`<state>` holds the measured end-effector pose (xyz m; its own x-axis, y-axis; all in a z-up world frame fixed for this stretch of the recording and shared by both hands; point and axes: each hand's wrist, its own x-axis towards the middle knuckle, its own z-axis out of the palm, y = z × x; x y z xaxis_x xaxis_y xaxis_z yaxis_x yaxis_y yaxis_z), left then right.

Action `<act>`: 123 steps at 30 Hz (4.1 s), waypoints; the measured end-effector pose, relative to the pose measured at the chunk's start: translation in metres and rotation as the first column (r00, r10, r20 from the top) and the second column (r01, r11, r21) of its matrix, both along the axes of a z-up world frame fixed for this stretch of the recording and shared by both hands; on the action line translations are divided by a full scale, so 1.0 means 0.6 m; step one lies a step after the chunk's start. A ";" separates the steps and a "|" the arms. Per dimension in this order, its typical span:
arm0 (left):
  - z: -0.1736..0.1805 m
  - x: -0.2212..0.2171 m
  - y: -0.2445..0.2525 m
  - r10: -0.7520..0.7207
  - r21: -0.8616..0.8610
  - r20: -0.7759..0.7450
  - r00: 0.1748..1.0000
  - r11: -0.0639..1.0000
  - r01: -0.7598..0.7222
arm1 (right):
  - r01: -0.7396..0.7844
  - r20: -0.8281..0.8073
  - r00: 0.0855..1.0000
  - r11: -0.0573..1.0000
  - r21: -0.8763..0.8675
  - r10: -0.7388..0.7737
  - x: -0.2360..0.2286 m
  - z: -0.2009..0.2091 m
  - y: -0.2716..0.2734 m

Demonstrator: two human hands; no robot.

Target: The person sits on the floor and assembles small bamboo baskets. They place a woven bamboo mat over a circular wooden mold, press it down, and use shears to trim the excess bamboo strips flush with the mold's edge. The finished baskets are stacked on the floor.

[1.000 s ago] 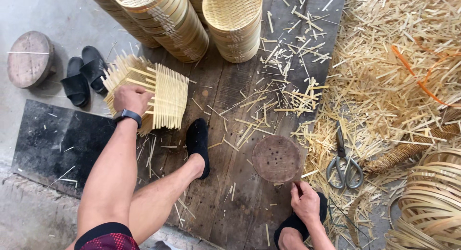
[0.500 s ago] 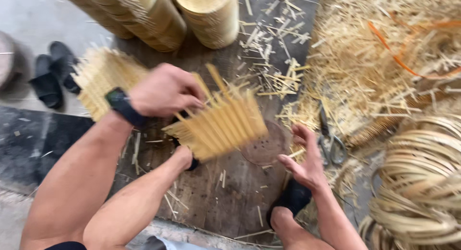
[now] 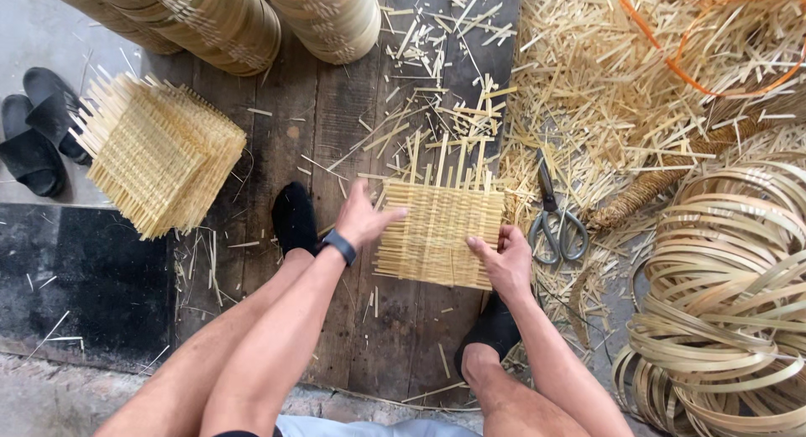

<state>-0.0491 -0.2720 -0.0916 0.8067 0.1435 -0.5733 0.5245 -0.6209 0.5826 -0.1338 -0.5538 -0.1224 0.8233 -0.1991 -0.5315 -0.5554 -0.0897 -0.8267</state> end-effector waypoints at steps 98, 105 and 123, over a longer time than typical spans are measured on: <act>0.159 -0.160 -0.326 -0.038 -0.983 0.015 0.999 0.181 0.022 | 0.102 0.479 0.594 0.531 -0.841 0.646 -0.160 0.395 -0.211; 0.139 -0.147 -0.265 -0.065 -0.975 -0.105 0.992 0.204 -0.090 | 0.203 0.536 0.839 0.862 -0.465 0.092 -0.211 0.378 -0.332; 0.120 -0.169 -0.177 -0.117 -0.980 0.128 0.985 -0.166 0.108 | -0.104 0.321 0.900 0.859 -0.501 0.296 -0.067 0.383 -0.197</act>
<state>-0.1503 -0.3780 -0.0195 0.7317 -0.6799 0.0494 0.5291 0.6121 0.5877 -0.1737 -0.6718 0.1076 0.9869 -0.1487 -0.0633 -0.1395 -0.5863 -0.7980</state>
